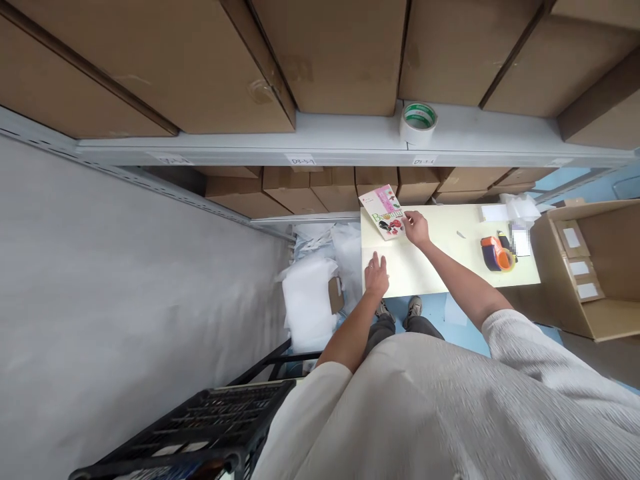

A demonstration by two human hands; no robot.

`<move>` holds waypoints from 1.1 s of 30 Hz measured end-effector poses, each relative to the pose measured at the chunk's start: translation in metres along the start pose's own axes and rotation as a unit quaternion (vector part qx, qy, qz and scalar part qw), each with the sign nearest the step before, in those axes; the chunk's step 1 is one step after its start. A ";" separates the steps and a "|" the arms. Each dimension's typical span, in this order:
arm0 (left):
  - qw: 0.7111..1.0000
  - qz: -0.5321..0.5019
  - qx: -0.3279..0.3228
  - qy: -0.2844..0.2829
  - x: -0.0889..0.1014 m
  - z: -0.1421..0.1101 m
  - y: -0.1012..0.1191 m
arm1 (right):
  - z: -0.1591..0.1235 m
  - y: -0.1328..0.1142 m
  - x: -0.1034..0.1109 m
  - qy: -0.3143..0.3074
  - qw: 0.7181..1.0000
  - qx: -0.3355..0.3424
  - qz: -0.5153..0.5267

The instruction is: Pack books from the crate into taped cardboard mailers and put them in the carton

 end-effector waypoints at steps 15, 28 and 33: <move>0.998 -0.050 0.003 0.035 0.011 -0.006 0.000 | -0.161 0.142 0.042 -0.093 0.925 -0.310 0.198; 0.999 -0.037 0.009 -0.039 -0.025 -0.050 0.052 | -0.177 0.171 0.065 -0.039 0.949 -0.311 -0.039; 0.999 -0.026 0.001 -0.042 -0.022 -0.050 0.055 | -0.176 0.197 0.104 0.041 0.911 -0.389 -0.132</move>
Point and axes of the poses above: each hand's wrist, its own z-axis towards the middle knuckle, its own x-axis out of the back of the hand, y = z × x, the point moved 8 cm from there along z, towards the middle knuckle, and after that the axes turned 7 degrees about y, right-handed, at the moved point
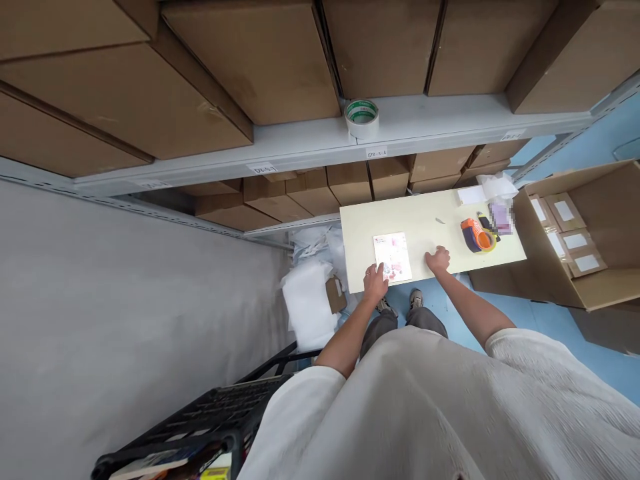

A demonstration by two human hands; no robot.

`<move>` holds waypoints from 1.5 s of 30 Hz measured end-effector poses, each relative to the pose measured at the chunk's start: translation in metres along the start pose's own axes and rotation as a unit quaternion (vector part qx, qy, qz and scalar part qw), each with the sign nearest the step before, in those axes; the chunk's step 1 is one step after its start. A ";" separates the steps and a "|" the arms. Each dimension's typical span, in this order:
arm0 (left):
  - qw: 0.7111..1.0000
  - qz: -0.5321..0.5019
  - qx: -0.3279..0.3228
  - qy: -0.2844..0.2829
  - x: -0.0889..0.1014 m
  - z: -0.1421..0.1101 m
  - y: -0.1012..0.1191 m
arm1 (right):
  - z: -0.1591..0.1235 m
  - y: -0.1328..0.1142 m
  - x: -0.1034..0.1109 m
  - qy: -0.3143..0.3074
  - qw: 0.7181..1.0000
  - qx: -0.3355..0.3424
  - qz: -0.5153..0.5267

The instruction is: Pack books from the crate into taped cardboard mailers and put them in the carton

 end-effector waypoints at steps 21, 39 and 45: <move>0.999 -0.042 0.028 -0.006 0.013 0.000 -0.014 | -0.067 -0.083 -0.050 -0.179 0.963 0.200 -0.008; 0.992 -0.020 -0.119 -0.024 0.025 0.010 0.039 | -0.064 -0.068 -0.065 -0.203 0.967 0.117 0.097; 0.995 -0.004 -0.093 -0.032 0.015 0.006 0.029 | -0.042 -0.053 -0.045 -0.128 0.990 0.055 0.028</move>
Point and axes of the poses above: each hand's wrist, its own z-axis towards the middle knuckle, its own x-axis out of the back of the hand, y = z × x, the point moved 8 cm from there along z, towards the middle knuckle, and after that the axes turned 7 degrees about y, right-handed, at the moved point
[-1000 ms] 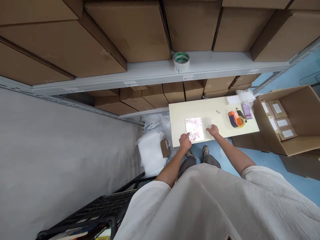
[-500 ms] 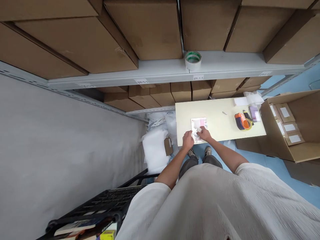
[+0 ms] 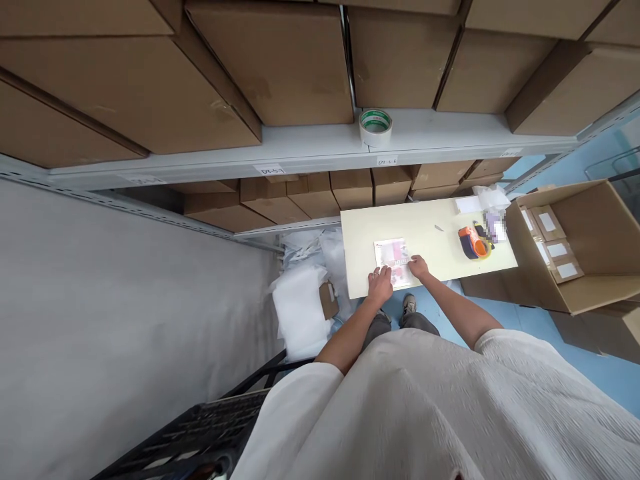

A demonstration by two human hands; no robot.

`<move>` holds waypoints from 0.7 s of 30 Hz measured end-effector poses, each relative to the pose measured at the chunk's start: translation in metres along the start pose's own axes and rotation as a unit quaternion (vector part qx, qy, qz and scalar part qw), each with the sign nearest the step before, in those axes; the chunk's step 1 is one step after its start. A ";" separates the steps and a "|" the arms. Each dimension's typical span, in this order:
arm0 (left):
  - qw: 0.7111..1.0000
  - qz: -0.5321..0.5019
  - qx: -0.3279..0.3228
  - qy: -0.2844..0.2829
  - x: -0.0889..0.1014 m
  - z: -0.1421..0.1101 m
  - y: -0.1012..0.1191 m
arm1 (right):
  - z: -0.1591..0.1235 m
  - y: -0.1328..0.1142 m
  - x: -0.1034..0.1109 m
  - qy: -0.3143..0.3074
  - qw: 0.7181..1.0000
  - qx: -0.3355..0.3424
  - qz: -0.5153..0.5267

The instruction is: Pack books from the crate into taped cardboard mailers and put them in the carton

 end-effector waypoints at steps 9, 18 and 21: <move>1.000 -0.018 -0.009 0.013 -0.001 -0.003 -0.008 | -0.002 -0.020 -0.011 -0.045 0.998 0.034 -0.026; 0.998 -0.044 0.052 0.001 0.014 0.032 0.012 | 0.028 -0.036 0.004 -0.058 0.996 0.050 0.041; 0.997 -0.054 0.055 0.006 0.016 0.052 0.031 | 0.045 -0.031 0.021 -0.060 0.995 0.037 0.064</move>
Point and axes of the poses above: each hand's wrist, its own z-axis towards the middle knuckle, its own x-axis out of the back of the hand, y = z × x, the point moved 8 cm from there along z, towards the middle knuckle, and after that the axes turned 7 degrees about y, right-handed, at the moved point
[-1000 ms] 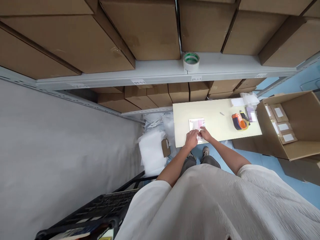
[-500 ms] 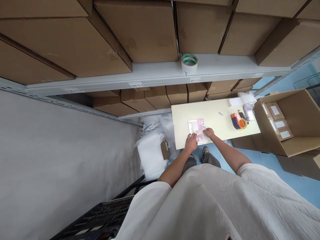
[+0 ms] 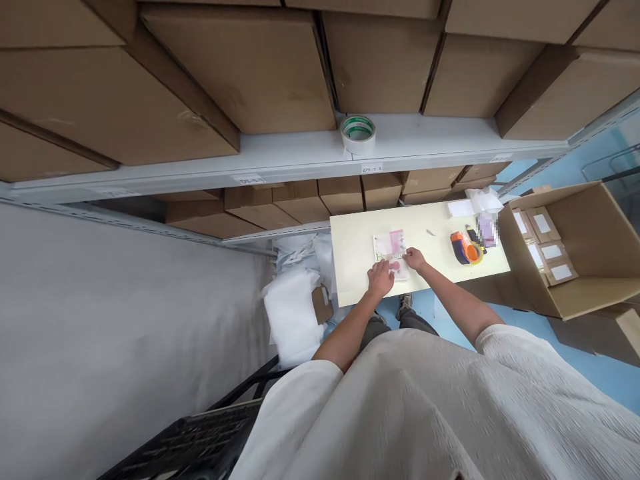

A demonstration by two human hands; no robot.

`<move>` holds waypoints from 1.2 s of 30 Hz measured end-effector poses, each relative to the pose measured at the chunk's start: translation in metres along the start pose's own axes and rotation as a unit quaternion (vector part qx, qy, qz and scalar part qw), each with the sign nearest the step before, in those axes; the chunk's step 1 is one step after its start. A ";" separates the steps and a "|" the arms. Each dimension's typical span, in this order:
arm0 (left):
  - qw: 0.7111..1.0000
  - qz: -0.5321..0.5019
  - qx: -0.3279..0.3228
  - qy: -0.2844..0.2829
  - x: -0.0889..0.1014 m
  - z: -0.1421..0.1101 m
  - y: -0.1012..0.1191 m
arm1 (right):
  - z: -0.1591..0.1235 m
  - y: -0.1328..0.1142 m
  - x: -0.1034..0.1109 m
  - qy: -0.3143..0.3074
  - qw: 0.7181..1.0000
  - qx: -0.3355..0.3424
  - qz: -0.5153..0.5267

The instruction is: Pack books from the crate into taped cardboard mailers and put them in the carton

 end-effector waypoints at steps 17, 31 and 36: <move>0.989 -0.143 0.036 0.001 -0.019 0.048 0.071 | 0.028 0.004 0.074 0.012 0.999 0.030 -0.040; 0.903 -0.399 0.137 0.080 0.014 0.025 -0.022 | -0.018 -0.049 -0.019 -0.164 0.973 0.023 0.161; 0.891 -0.375 0.248 0.068 0.004 0.017 -0.071 | -0.010 -0.017 -0.026 -0.064 0.997 0.010 0.038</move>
Point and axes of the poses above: each hand's wrist, its own z-axis towards the middle knuckle, its own x-axis out of the back of the hand, y = z × x, the point moved 8 cm from there along z, towards the middle knuckle, and after that the axes turned 7 degrees about y, right-handed, at the moved point
